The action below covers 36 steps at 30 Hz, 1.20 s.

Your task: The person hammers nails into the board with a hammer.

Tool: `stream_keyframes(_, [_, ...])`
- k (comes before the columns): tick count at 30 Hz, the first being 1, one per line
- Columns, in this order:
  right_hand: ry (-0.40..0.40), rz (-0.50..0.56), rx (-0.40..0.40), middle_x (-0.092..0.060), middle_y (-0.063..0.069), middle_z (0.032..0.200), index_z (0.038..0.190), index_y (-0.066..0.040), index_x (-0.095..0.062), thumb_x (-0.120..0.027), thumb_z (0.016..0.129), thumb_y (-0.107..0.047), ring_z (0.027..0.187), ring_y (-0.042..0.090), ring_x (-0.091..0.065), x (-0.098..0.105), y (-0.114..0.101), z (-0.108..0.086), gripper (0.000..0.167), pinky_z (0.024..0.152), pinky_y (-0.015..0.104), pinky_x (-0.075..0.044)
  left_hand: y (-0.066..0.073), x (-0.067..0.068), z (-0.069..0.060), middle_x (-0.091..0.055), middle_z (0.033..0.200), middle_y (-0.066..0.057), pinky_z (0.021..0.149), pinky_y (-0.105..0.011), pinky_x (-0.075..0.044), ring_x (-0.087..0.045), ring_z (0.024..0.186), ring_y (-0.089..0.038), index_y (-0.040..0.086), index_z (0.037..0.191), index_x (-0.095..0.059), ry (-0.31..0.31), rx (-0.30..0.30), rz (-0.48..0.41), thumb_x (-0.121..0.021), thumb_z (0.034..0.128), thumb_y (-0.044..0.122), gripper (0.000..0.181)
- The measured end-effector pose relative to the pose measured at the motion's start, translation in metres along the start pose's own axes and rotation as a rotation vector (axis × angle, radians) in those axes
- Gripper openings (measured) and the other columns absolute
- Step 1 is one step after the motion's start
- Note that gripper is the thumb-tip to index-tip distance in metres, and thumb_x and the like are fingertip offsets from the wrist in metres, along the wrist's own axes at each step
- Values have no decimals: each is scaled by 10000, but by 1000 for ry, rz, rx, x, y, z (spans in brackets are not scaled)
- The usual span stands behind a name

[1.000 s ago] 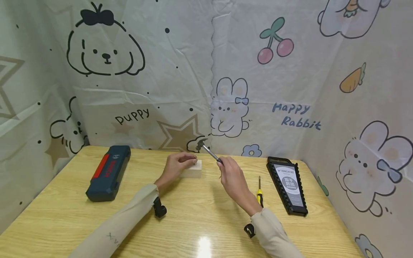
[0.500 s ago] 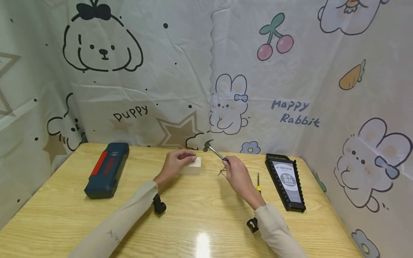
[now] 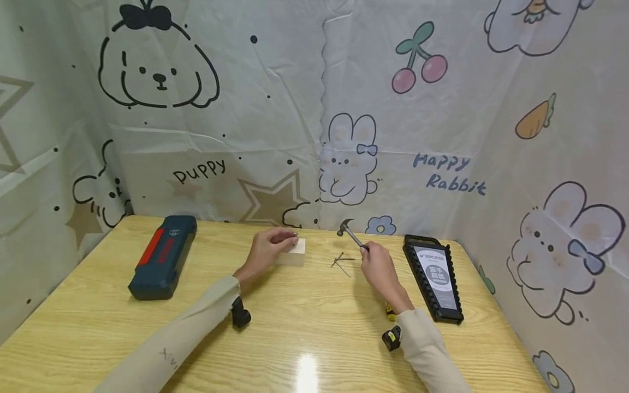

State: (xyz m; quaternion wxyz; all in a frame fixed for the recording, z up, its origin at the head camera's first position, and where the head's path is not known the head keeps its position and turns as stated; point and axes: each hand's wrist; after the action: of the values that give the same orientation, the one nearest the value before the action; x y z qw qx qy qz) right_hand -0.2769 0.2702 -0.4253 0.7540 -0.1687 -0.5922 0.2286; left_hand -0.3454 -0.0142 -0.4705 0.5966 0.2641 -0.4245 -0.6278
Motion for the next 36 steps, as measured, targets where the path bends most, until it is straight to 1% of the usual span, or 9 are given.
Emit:
stream_keyframes(9, [8,-7,-81,-660,177,864,1093,119,-656,-491,1102,-64,677,235,-533,-1,16,-2,246,600,330,-432,13,-4,-2,-732,1224,-211,981,-373,-594,-712,1131,-379,-28,1241,-703,43,7,-41,-752,965,52,292])
stream_keyframes(12, [10,7,-81,-667,189,870,1091,126,-655,-488,1100,-61,668,233,-527,0,18,-2,250,596,330,-427,24,-7,-1,-705,1289,-191,1036,-416,-566,-679,1194,-362,-24,1292,-675,57,-51,16,-758,962,51,349])
stream_keyframes(14, [9,16,-80,-665,192,870,1088,128,-654,-486,1099,-59,661,231,-518,0,20,-2,252,595,330,-420,28,-10,0,-706,1282,-168,1043,-441,-557,-672,1192,-348,-20,1279,-681,48,-163,144,-758,960,40,333])
stream_keyframes(19, [-13,45,-120,-663,191,885,1106,122,-647,-474,1110,-86,650,216,-499,-1,25,1,271,587,313,-405,31,-20,-3,-741,1147,-91,994,-403,-566,-698,1095,-266,37,1104,-747,-36,-595,524,-748,941,-26,175])
stream_keyframes(22, [-21,53,-152,-670,195,904,1106,115,-647,-467,1116,-105,651,210,-496,-3,25,5,284,582,303,-399,34,-29,-6,-744,1099,-60,971,-333,-572,-702,1060,-216,72,1058,-759,-152,-703,571,-747,924,-59,188])
stream_keyframes(25, [-21,51,-166,-679,199,904,1083,111,-657,-472,1111,-107,664,218,-509,-2,26,7,288,590,303,-403,38,-41,-6,-750,1090,-36,943,-285,-582,-712,1046,-188,88,1079,-764,-288,-670,573,-738,939,-43,193])
stream_keyframes(30, [-27,50,-178,-681,193,885,1063,110,-667,-473,1106,-103,674,227,-521,0,27,8,291,593,309,-410,44,-60,-3,-724,1225,-31,986,-291,-569,-691,1148,-184,99,1235,-736,-526,-402,605,-677,1025,69,220])
stream_keyframes(33, [-32,50,-186,-683,189,885,1074,112,-670,-472,1108,-106,672,223,-521,2,28,7,296,589,305,-409,45,-72,1,-681,1320,-42,1028,-287,-548,-657,1212,-186,110,1327,-694,-599,-237,654,-657,1050,137,281])
stream_keyframes(36, [-39,53,-190,-686,196,891,1094,121,-672,-478,1106,-104,675,223,-528,3,27,7,297,586,303,-413,43,-82,3,-656,1317,-64,960,-277,-561,-650,1153,-186,134,1373,-670,-631,-134,721,-644,1063,175,314])
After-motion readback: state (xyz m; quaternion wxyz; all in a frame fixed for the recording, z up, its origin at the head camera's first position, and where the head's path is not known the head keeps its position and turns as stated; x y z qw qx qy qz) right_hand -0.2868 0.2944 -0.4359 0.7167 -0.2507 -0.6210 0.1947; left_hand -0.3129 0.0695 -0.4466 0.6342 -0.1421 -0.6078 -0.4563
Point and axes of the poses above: each hand's wrist, its own z-axis towards the middle knuckle, its own x-axis out of the back of the hand, y = z × x
